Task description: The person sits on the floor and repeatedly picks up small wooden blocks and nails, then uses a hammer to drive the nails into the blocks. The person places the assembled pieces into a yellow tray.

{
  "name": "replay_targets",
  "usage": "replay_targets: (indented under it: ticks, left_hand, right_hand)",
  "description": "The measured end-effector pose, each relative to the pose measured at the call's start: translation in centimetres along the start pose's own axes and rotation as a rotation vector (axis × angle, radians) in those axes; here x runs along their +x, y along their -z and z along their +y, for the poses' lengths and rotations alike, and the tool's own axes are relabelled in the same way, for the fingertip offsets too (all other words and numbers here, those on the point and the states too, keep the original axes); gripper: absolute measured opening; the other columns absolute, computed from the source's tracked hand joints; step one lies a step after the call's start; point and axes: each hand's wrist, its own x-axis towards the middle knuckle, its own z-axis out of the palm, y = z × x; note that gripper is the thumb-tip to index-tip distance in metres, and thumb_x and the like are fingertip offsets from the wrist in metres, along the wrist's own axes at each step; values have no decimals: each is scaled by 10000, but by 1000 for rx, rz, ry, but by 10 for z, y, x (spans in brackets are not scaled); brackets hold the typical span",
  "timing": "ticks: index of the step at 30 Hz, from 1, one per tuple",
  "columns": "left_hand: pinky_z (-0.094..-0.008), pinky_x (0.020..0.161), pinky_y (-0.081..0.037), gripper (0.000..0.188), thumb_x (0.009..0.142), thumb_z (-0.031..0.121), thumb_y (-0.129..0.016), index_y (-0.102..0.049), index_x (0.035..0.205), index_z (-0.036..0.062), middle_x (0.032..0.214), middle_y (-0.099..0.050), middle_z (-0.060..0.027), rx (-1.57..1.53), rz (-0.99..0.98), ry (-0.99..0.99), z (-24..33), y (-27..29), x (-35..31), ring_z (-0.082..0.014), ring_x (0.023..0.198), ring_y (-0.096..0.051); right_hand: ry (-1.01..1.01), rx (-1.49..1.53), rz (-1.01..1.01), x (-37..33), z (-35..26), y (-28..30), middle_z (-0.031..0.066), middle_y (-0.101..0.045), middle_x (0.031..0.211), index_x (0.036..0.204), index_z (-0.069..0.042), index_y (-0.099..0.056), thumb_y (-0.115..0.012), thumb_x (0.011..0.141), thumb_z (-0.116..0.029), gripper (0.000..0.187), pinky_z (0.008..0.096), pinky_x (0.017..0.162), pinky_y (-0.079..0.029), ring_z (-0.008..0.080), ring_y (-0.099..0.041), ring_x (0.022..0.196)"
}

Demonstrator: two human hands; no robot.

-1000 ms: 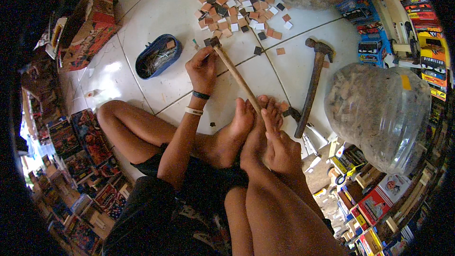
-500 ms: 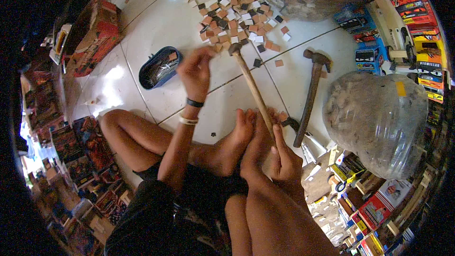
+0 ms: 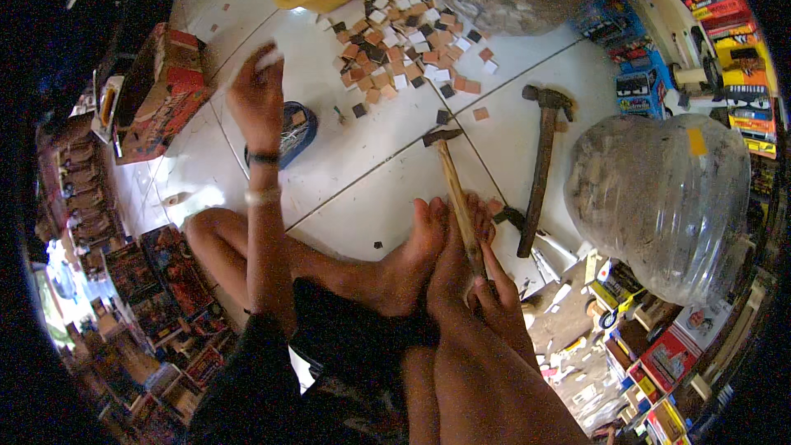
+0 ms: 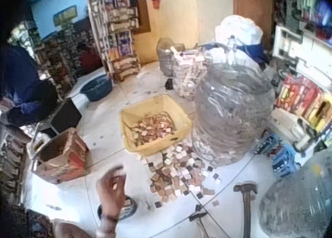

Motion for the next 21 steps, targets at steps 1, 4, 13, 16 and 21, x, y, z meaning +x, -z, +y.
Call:
replay_targets:
  ticks: [1,4,13,16,21]
  left_hand:
    - [-326,797,-608,256,943,70,-754,-756,1182,-20,1086,-795,-174,97,-109,-4,-13,19,-21,-223,880,-786]
    - [-362,797,-605,244,902,66,-779,-784,1142,27,1059,-788,-182,311,-221,103,-36,61,-64,-271,889,-784]
    - [-445,779,-604,208,780,8,-803,-830,963,102,910,-774,-170,545,-538,116,-48,77,-59,-350,862,-758]
    - [-432,723,-595,122,805,40,-786,-824,897,111,829,-767,-141,649,-476,58,-40,75,-55,-344,801,-753]
    - [-416,661,-565,61,875,96,-751,-805,898,78,807,-755,-165,476,-307,83,-23,85,-57,-337,708,-733]
  right_hand:
    - [5,-11,-19,1,0,3,-17,-544,753,1685,-130,-329,-561,1088,-319,668,274,599,-405,92,-462,646]
    - [44,-393,-80,17,-8,11,263,-704,1006,1623,-58,-402,-564,1061,-415,685,456,823,-553,358,-698,871]
    - [873,-757,178,144,-109,-42,187,-727,1062,1204,11,-694,-652,987,-62,233,429,847,-560,367,-713,976]
    - [967,-568,229,213,-134,-86,152,-741,994,1170,-11,-716,-664,973,-35,205,390,798,-559,311,-722,931]
    - [1107,-878,298,290,-151,-124,122,-716,1043,1044,-70,-732,-736,904,-109,146,471,856,-553,342,-683,1001]
